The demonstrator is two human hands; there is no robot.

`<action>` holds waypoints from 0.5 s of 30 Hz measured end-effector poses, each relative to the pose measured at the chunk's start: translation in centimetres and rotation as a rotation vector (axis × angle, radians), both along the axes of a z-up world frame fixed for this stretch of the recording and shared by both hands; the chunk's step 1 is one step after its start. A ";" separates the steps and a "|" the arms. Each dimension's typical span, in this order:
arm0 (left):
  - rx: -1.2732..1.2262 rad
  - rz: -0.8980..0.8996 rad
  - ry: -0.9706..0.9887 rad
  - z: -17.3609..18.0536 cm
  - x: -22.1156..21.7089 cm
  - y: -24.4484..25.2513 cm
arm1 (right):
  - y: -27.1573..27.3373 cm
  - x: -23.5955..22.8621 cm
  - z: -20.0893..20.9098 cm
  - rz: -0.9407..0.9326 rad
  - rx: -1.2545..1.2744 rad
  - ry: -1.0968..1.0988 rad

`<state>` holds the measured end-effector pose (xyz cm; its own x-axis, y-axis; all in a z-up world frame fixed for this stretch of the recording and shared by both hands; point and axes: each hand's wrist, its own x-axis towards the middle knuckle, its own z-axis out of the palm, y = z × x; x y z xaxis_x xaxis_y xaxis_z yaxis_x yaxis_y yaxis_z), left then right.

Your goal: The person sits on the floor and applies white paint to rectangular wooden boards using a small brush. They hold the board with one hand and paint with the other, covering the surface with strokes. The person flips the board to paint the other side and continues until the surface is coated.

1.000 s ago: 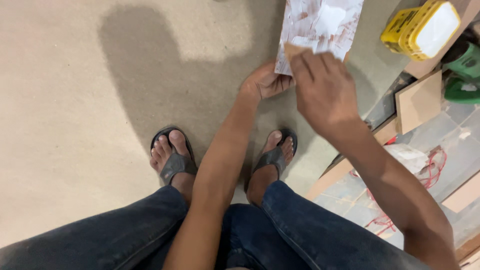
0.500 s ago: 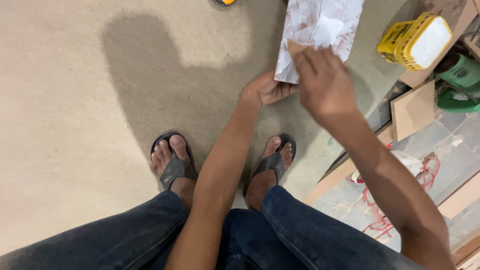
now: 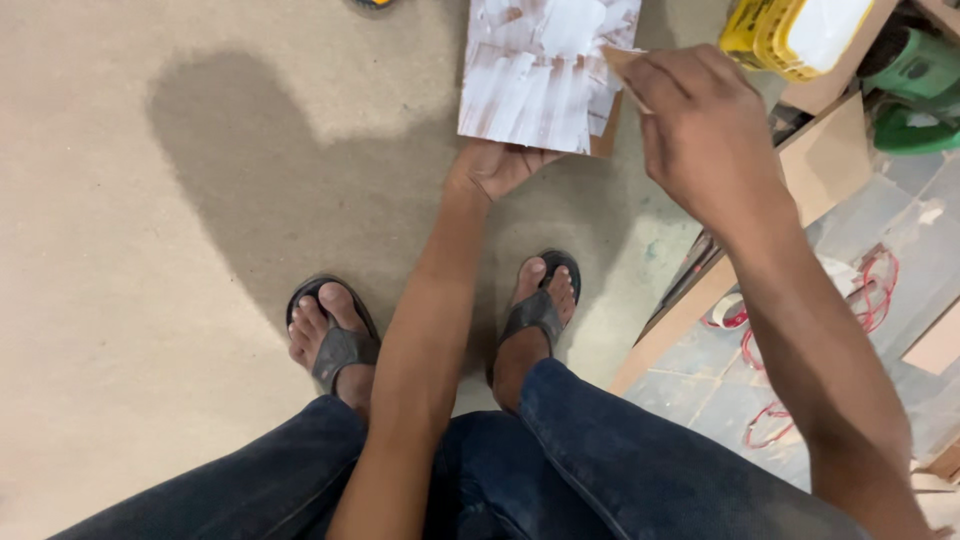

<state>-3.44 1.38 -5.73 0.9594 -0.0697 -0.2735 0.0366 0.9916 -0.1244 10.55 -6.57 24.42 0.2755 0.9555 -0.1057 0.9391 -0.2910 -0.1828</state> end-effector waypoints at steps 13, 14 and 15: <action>-0.017 0.037 0.027 -0.4 -0.4 0.3 | -2.7 -3.7 0.7 0.176 -0.108 0.059; -0.013 0.047 0.011 -0.5 -0.5 0.1 | -2.9 -2.8 0.2 0.172 -0.096 0.002; -0.010 0.057 -0.006 -0.7 -0.8 -0.1 | -3.2 -1.8 -0.4 0.169 -0.084 -0.055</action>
